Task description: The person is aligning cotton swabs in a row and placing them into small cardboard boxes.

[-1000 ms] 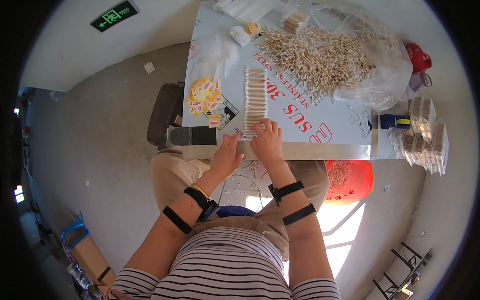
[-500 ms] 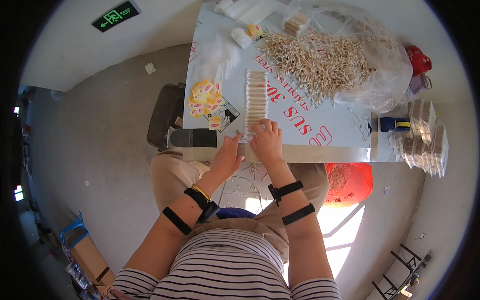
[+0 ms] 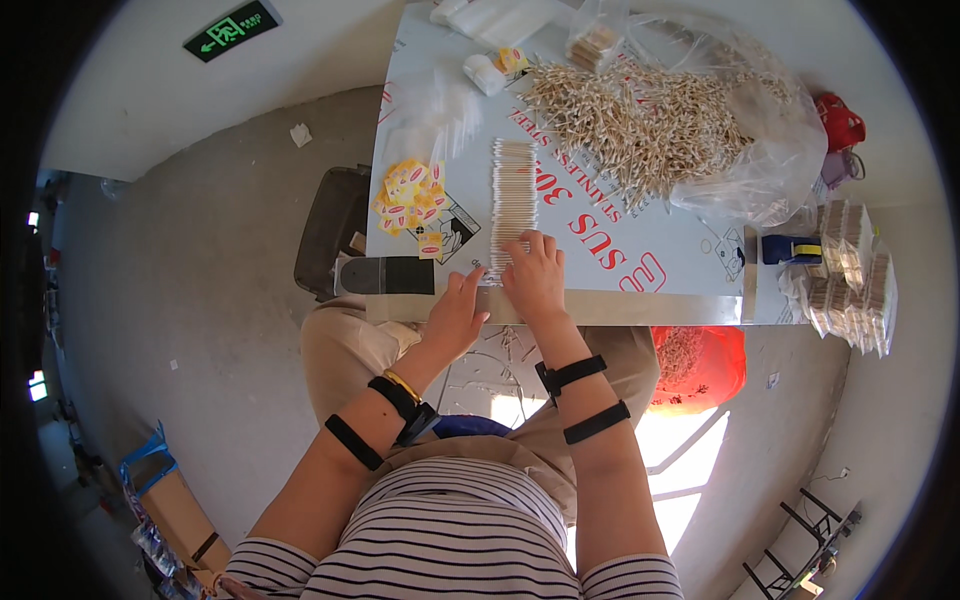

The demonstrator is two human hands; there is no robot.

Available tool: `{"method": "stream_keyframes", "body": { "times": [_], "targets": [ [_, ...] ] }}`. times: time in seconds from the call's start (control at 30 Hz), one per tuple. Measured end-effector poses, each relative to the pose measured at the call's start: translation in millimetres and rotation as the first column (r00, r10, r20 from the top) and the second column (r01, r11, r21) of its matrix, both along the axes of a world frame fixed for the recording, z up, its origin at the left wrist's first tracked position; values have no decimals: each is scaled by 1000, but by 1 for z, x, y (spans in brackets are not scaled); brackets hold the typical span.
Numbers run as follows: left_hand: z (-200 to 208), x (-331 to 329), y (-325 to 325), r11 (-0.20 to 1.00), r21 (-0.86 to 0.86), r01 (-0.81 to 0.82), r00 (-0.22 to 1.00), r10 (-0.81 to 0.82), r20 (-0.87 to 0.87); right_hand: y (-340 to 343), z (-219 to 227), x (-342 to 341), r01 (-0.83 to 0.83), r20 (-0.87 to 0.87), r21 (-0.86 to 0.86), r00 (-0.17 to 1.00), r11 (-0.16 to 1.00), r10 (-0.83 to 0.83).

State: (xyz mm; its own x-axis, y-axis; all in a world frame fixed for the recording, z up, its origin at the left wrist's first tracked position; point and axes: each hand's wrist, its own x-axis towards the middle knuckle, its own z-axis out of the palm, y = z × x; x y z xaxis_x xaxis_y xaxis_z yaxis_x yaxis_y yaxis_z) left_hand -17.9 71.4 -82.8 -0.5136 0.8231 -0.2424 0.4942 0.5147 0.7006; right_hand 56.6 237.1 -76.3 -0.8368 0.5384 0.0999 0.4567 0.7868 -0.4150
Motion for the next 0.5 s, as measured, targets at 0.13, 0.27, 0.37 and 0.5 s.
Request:
{"method": "stream_keyframes", "body": {
  "times": [0.13, 0.27, 0.37, 0.5],
  "targets": [
    [-1, 1, 0, 1000, -14, -6, 1000, 6, 8, -1, -1, 1, 1, 10, -10, 1000, 1000, -1],
    [-2, 1, 0, 1000, -17, -7, 1000, 7, 2, -1, -1, -1, 7, -5, -4, 1000, 1000, -7],
    [-1, 1, 0, 1000, -22, -5, 1000, 5, 4, 2, -1, -1, 16, 11, 7, 1000, 1000, -16],
    [-1, 1, 0, 1000, 12, -23, 1000, 23, 1, 2, -1, -1, 17, 16, 11, 1000, 1000, -17]
  ]
}}
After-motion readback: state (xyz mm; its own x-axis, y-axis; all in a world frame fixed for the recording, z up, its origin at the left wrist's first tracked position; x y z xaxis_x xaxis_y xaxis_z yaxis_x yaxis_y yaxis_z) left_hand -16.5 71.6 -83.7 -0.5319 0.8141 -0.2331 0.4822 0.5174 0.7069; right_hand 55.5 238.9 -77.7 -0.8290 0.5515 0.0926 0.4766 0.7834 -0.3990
